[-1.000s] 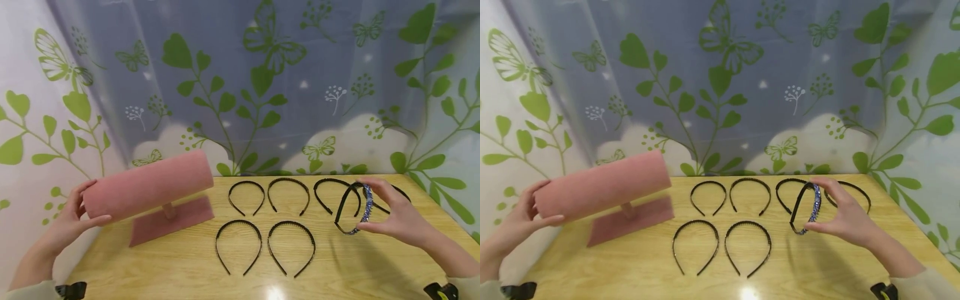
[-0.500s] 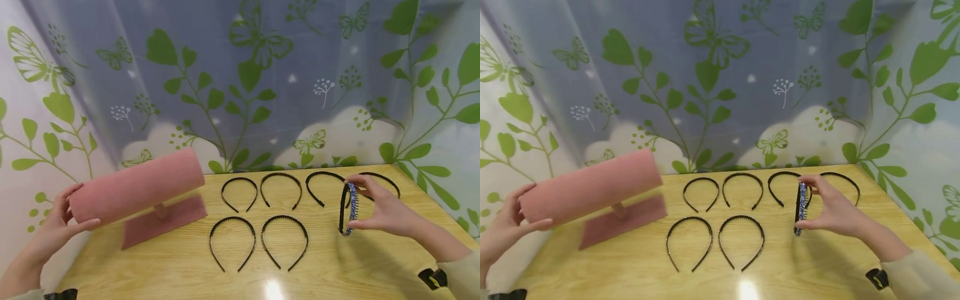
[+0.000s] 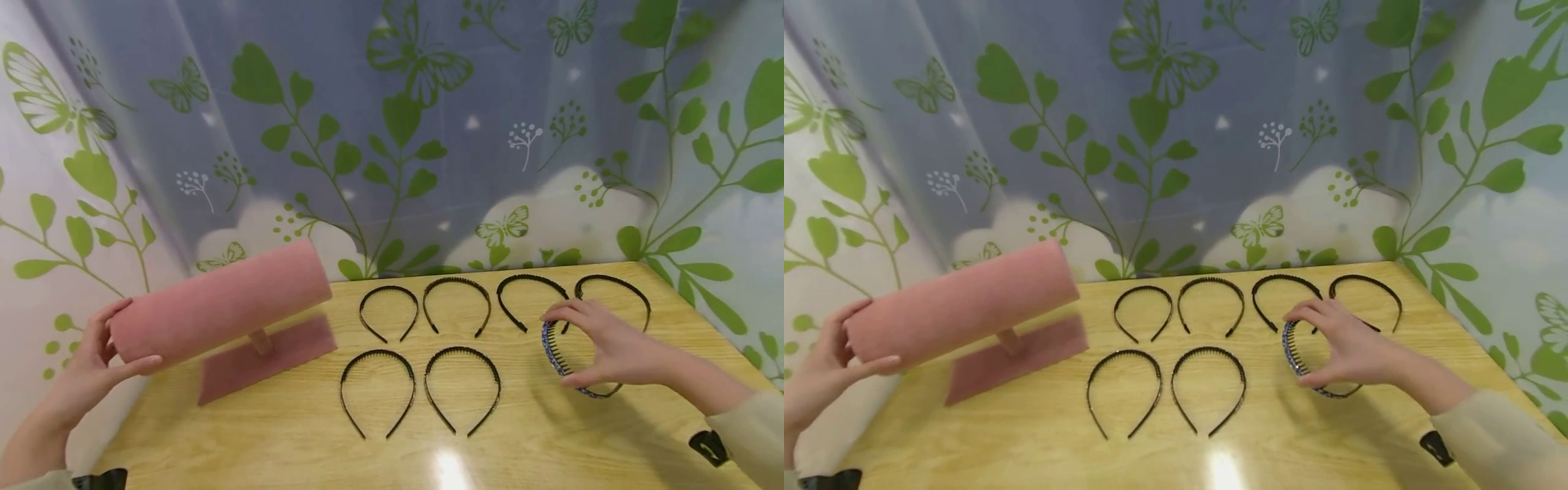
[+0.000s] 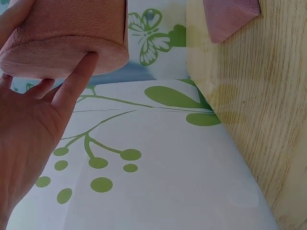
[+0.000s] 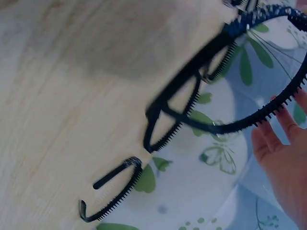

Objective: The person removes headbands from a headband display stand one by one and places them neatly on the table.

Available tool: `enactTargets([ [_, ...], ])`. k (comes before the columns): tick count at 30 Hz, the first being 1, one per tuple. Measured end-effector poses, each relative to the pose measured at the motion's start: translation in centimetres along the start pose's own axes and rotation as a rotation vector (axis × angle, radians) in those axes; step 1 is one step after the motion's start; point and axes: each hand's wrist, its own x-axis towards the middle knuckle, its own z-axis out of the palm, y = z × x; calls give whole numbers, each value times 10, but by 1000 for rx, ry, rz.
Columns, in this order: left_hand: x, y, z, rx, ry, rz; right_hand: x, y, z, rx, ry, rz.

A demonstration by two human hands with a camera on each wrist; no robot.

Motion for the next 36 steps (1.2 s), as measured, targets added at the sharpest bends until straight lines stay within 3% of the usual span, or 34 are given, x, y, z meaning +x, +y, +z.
enactTargets([
  [17,1,1,-2,25,-16,-19,-7,20,45,14,-149,43],
  [27,0,0,-2,14,-13,-17,-1,19,51,15,-273,79],
  [36,0,1,-2,-47,-20,10,-2,17,58,-66,-236,77],
])
